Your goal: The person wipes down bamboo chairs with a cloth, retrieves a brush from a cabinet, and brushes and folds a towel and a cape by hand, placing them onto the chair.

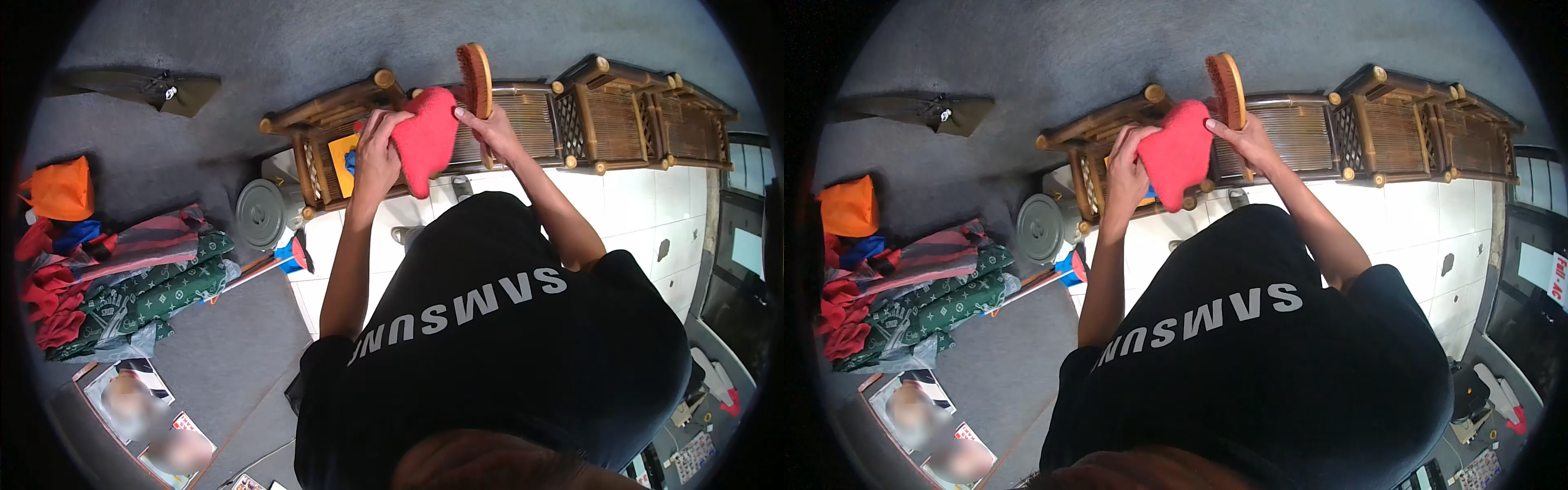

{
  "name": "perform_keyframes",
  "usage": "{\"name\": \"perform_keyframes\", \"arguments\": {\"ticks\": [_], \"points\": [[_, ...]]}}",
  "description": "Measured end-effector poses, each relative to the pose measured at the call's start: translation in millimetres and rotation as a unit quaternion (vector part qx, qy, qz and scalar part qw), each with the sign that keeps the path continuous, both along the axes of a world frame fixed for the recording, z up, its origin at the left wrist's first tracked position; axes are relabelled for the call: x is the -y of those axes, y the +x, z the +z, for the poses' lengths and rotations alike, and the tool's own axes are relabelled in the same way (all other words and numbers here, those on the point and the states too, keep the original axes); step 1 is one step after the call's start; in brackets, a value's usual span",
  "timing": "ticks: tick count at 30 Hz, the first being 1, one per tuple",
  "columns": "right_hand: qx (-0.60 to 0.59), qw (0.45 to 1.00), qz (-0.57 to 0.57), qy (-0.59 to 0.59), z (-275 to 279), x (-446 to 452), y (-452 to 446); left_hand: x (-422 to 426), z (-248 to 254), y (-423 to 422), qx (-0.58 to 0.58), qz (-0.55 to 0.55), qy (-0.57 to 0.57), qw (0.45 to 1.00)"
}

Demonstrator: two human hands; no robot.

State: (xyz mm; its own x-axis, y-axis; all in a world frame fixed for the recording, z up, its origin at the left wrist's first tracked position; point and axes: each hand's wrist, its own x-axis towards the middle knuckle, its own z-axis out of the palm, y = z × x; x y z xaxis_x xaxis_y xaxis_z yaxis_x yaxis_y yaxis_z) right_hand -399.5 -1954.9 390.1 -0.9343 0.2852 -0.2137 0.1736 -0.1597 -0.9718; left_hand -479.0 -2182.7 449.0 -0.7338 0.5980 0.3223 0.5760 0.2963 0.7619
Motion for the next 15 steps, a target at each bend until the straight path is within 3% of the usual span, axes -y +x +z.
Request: {"name": "perform_keyframes", "arguments": {"ticks": [2, 4, 8, 9, 12, 15], "points": [[-0.028, 0.992, 0.053, -0.108, -15, -1, -7, 2, 21, 2, -0.028, -0.004, 0.011, 1.000], [0.044, 0.985, 0.123, -0.115, -9, -11, -9, 8, 31, 4, -0.051, 0.008, 0.024, 0.998], [-0.026, 0.995, 0.088, -0.027, 23, 4, -14, 31, 20, 5, 0.127, 0.121, 0.027, 0.984], [-0.066, 0.996, 0.063, 0.006, 27, 7, -16, 34, 15, 6, 0.160, 0.115, 0.060, 0.978], [-0.024, 0.994, 0.081, 0.069, 29, -3, -20, 35, 9, 11, 0.261, 0.092, 0.161, 0.947], [-0.055, 0.995, 0.055, 0.054, 23, -1, -28, 32, 15, 17, 0.338, 0.109, 0.189, 0.916]]}}
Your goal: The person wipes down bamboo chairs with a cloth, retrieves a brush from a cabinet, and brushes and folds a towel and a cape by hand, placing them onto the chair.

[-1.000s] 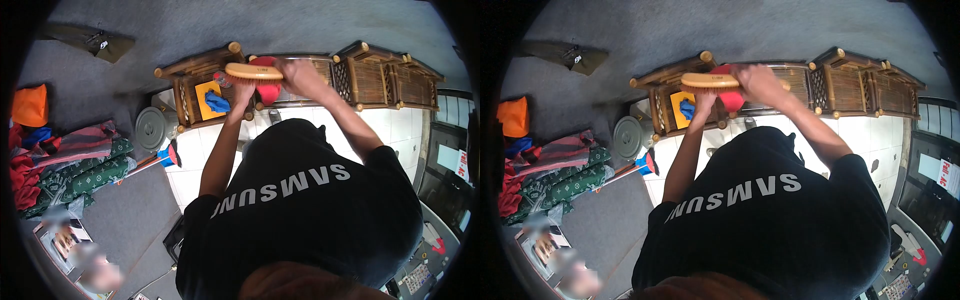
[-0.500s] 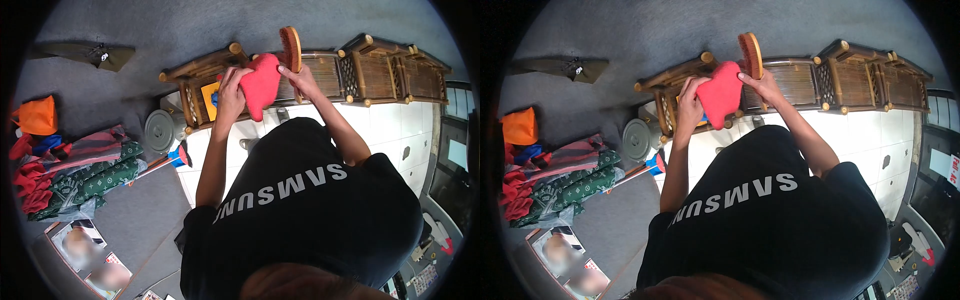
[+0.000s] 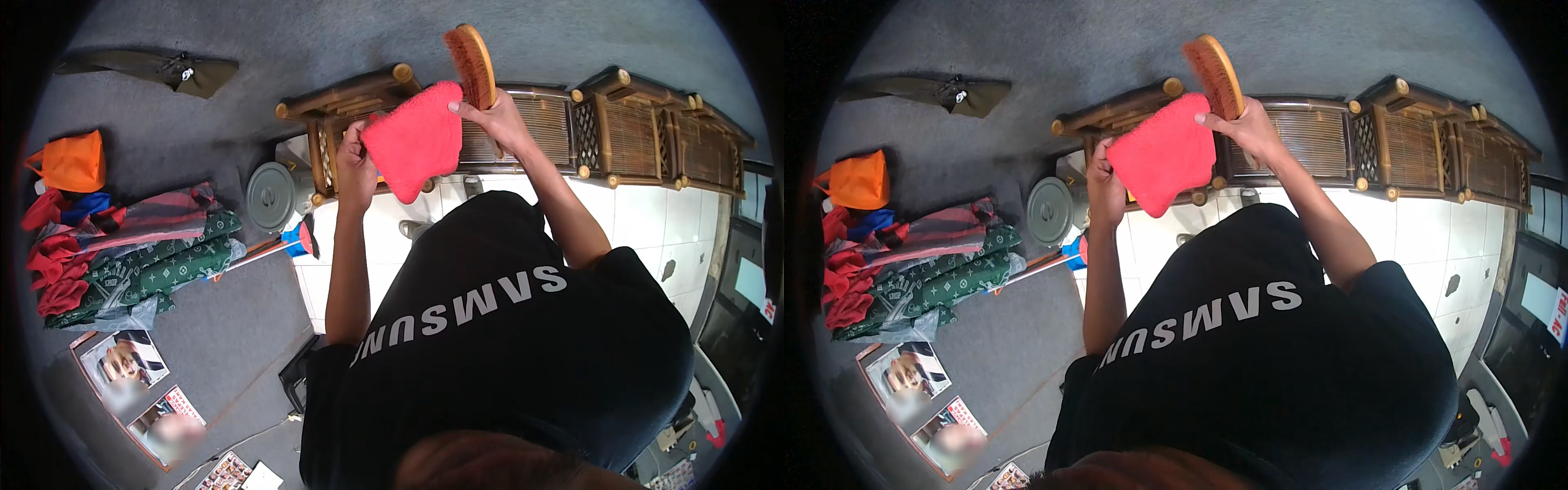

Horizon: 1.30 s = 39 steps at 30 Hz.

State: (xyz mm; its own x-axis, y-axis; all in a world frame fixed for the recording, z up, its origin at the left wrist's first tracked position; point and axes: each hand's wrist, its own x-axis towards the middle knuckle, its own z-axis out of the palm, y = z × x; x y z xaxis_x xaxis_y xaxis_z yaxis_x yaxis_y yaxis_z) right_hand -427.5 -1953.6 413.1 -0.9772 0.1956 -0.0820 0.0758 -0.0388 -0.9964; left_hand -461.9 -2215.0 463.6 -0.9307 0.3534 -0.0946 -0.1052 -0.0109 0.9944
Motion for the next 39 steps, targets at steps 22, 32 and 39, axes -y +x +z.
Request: {"name": "perform_keyframes", "arguments": {"ticks": [22, 32, 39], "points": [[-0.035, 0.995, -0.034, -0.085, 8, 24, 0, -10, -20, 10, 0.152, 0.059, 0.205, 0.965], [0.023, 0.998, -0.053, -0.031, -14, 16, 3, -40, -33, 32, 0.151, 0.034, 0.085, 0.984], [0.107, 0.971, 0.086, -0.197, -48, -2, 6, -24, -47, 10, 0.299, 0.014, 0.199, 0.933]]}}
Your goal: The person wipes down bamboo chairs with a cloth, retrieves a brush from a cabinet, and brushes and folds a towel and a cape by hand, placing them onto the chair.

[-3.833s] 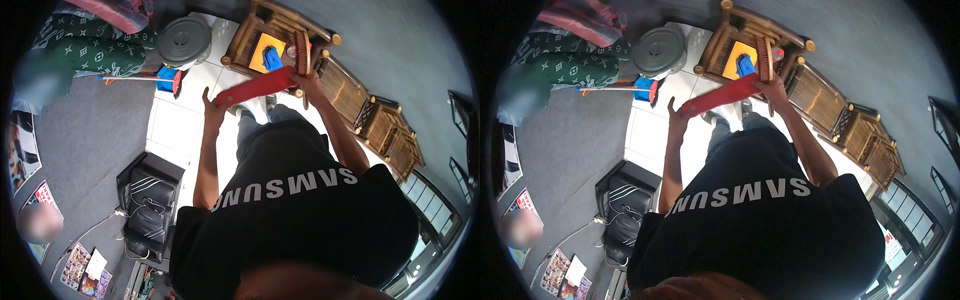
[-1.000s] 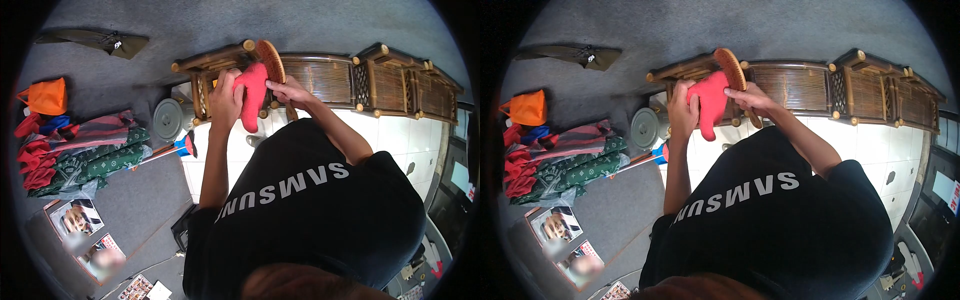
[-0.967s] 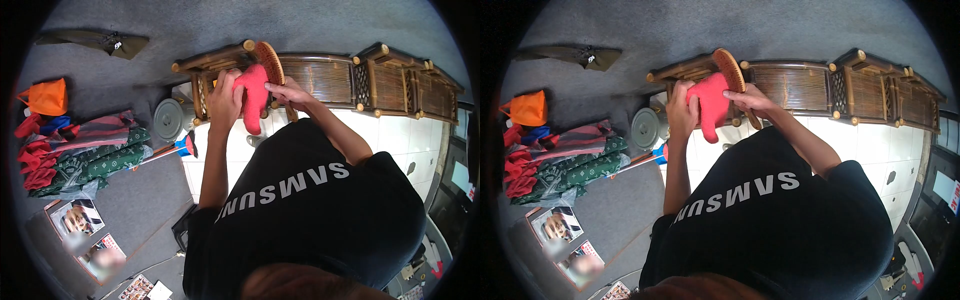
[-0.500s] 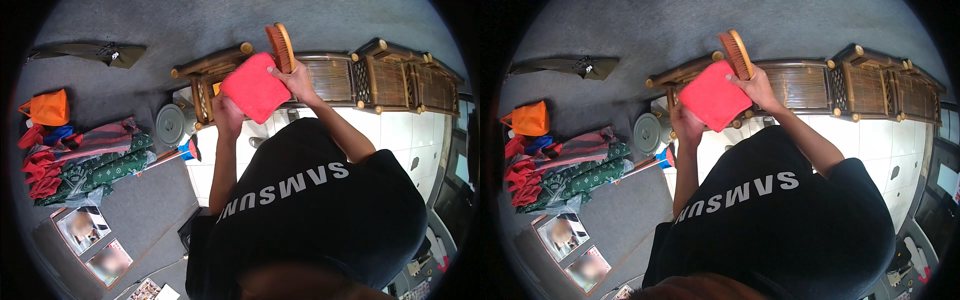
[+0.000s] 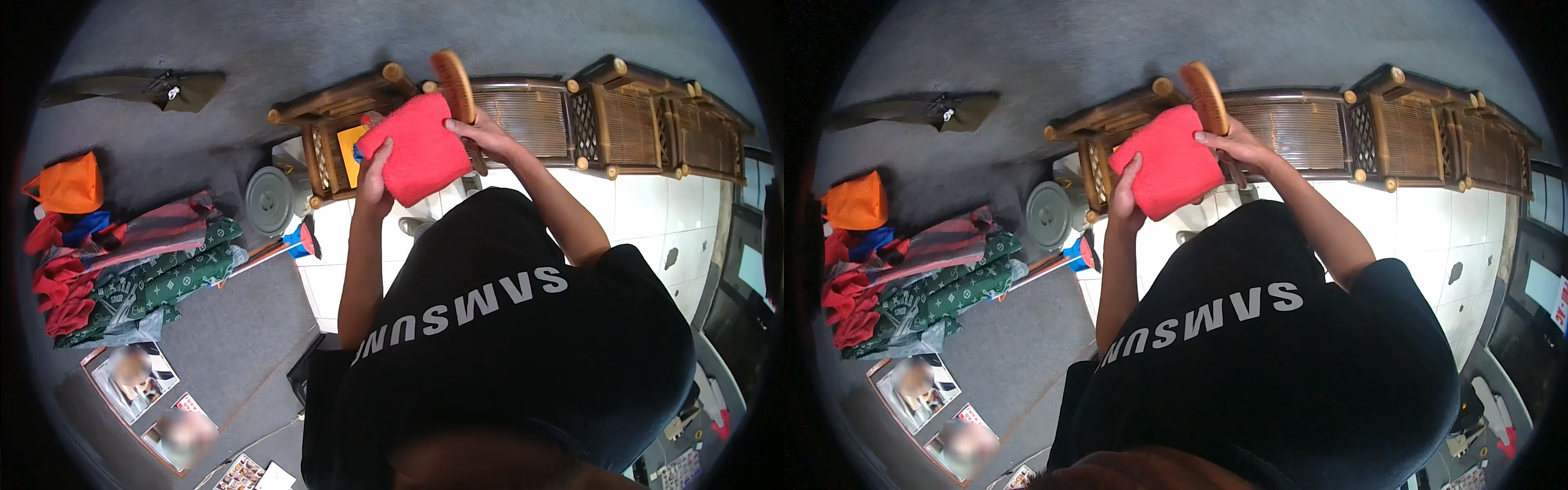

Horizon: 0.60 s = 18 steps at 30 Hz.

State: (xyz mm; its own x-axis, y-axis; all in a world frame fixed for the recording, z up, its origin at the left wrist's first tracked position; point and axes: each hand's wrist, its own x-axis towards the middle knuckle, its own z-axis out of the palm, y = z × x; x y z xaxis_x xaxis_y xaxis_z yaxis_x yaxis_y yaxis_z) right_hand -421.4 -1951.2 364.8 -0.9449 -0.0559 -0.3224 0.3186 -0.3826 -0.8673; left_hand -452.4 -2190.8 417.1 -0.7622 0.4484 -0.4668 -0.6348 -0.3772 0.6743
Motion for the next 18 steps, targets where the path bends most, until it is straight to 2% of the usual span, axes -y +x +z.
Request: {"name": "perform_keyframes", "arguments": {"ticks": [1, 4, 5, 8, 9, 12, 13, 14, 15, 16, 18], "points": [[0.001, 0.999, -0.012, -0.044, -4, 5, 3, 3, -12, -5, -0.027, -0.043, -0.021, 0.998], [0.045, 0.995, 0.060, -0.066, -38, 2, 10, 16, -59, -13, 0.018, -0.073, -0.039, 0.996], [0.098, 0.992, 0.085, 0.002, -51, -3, 11, 19, -71, -12, 0.026, -0.088, -0.059, 0.994], [0.110, 0.978, 0.048, 0.169, -85, -5, 27, 25, -149, 5, 0.079, -0.086, -0.150, 0.982], [0.068, 0.948, 0.048, 0.306, -129, -8, 33, 28, -169, 11, 0.113, -0.147, -0.144, 0.972], [0.170, 0.908, 0.080, 0.373, -194, -21, 55, 23, -200, 52, 0.165, -0.206, -0.260, 0.929], [0.072, 0.902, 0.026, 0.424, -212, -24, 66, 29, -211, 66, 0.165, -0.213, -0.268, 0.925], [0.098, 0.905, 0.007, 0.415, -231, -29, 73, 36, -228, 80, 0.166, -0.220, -0.276, 0.921], [0.123, 0.906, -0.011, 0.405, -248, -35, 80, 35, -248, 90, 0.166, -0.243, -0.350, 0.889], [0.146, 0.906, -0.030, 0.396, -259, -42, 79, 52, -277, 110, 0.131, -0.241, -0.377, 0.884], [0.203, 0.878, -0.041, 0.432, -280, -52, 78, 59, -268, 133, 0.136, -0.234, -0.423, 0.865]]}}
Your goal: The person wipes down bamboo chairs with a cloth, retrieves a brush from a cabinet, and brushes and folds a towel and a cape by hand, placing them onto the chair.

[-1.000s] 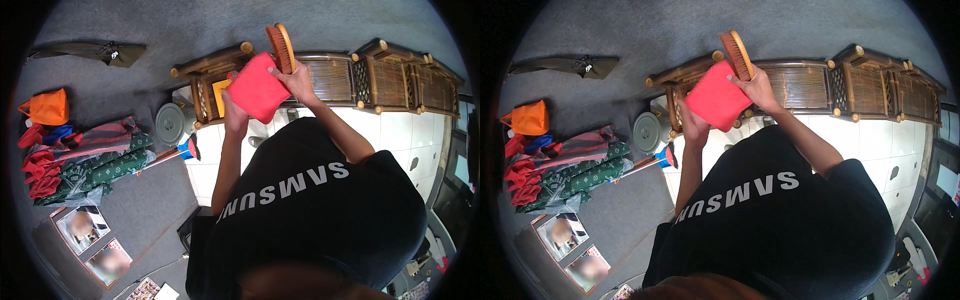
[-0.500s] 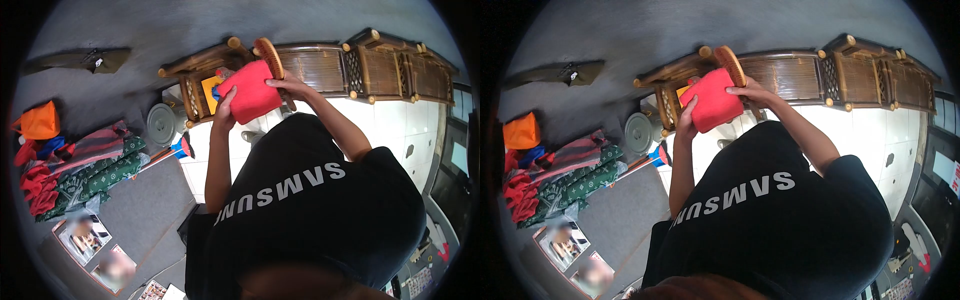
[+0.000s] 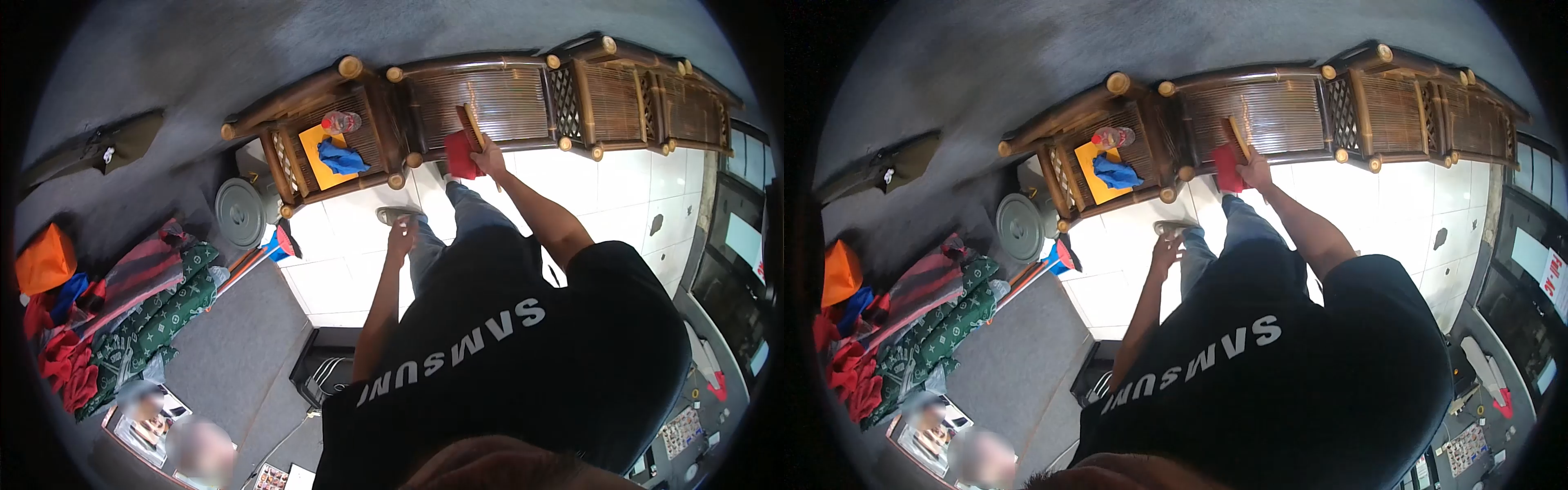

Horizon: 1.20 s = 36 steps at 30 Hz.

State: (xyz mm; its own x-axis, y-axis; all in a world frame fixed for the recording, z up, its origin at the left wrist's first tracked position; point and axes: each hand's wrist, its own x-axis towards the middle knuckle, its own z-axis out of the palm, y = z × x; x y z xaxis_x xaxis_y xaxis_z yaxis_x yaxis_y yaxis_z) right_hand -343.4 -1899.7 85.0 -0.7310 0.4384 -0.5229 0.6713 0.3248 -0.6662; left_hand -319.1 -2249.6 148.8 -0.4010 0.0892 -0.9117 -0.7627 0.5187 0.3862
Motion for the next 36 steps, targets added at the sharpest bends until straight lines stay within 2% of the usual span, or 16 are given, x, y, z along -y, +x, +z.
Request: {"name": "perform_keyframes", "arguments": {"ticks": [3, 4, 5, 7, 10, 11, 13, 15, 18, 22, 25, 26, 27, 28, 29, 36], "points": [[0.071, 0.996, -0.026, 0.053, -74, -22, -4, 25, 0, 35, -0.019, -0.010, -0.010, 1.000], [0.070, 0.996, -0.037, 0.039, -85, -25, -12, 68, -61, 74, -0.123, -0.086, -0.016, 0.988], [0.068, 0.996, -0.049, 0.025, -98, -29, -20, 60, -27, 72, -0.063, -0.017, -0.004, 0.998], [0.023, 0.998, -0.027, -0.050, -136, -41, -31, 71, -15, 88, -0.033, -0.005, -0.029, 0.999], [0.001, 0.988, -0.044, -0.151, -136, -39, -64, 89, -9, 113, 0.017, 0.007, -0.076, 0.997], [0.038, 0.994, 0.005, -0.106, -156, -45, -73, 95, -7, 122, 0.023, 0.013, -0.079, 0.997], [0.019, 0.993, 0.066, 0.097, -207, -51, -79, 99, -7, 132, 0.030, 0.025, -0.082, 0.996], [0.022, 0.994, 0.016, 0.109, -278, -64, -72, 99, -4, 142, 0.038, 0.036, -0.088, 0.995], [0.118, 0.984, -0.022, 0.135, -229, -62, -76, 97, -4, 141, 0.061, 0.027, -0.090, 0.994], [0.136, 0.988, -0.028, 0.065, -203, -41, -52, 77, 1, 118, 0.032, 0.036, -0.060, 0.997], [0.197, 0.978, 0.021, 0.065, -179, -18, -19, 65, 2, 99, 0.008, 0.046, -0.034, 0.998], [0.142, 0.981, 0.058, 0.121, -226, -12, 14, 62, 5, 91, -0.001, 0.052, -0.029, 0.998], [0.108, 0.986, 0.069, 0.109, -193, -1, 25, 58, 11, 83, -0.009, 0.046, -0.032, 0.998], [0.230, 0.969, 0.081, 0.049, -178, 5, 34, 56, 16, 75, -0.018, 0.048, -0.029, 0.998], [0.265, 0.957, 0.106, 0.052, -159, 13, 40, 55, 23, 69, -0.027, 0.051, -0.027, 0.998], [0.268, 0.938, 0.217, 0.035, -108, 45, 69, 119, 23, 92, -0.149, 0.110, 0.033, 0.982]]}}
